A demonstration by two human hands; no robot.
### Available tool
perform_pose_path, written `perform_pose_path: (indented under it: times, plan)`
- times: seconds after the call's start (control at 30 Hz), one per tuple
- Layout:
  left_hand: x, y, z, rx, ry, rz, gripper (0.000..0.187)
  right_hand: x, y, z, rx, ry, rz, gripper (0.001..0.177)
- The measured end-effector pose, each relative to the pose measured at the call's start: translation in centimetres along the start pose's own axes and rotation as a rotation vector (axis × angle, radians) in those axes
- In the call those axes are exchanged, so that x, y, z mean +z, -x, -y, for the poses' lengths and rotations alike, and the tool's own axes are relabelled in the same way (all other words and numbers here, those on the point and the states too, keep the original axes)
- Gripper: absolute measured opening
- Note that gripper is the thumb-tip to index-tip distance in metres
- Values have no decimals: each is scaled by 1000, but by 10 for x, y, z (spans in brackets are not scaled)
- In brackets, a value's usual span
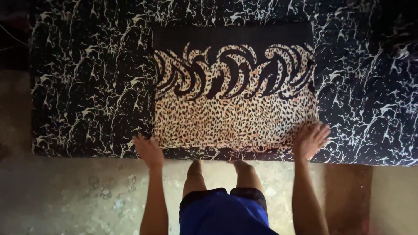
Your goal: Fold various pieces of printed fabric on a bed.
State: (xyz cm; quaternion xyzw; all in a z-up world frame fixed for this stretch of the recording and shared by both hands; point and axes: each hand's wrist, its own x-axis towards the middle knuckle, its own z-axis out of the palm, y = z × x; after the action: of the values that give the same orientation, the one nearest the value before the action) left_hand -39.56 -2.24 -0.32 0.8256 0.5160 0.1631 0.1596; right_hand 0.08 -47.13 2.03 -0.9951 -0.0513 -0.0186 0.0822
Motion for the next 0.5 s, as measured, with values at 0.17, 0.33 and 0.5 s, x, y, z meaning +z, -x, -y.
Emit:
perform_pose_path:
  times: [0.17,0.33,0.5]
  plan:
    - [4,32,-144,40,224,248,58,35,65,112,-231,247,349,58]
    - [50,51,-135,396,-144,312,65,-5,95,167,-521,129,487,57]
    - [-21,16,-52,194,-262,328,58,-43,37,89,-330,135,408,41]
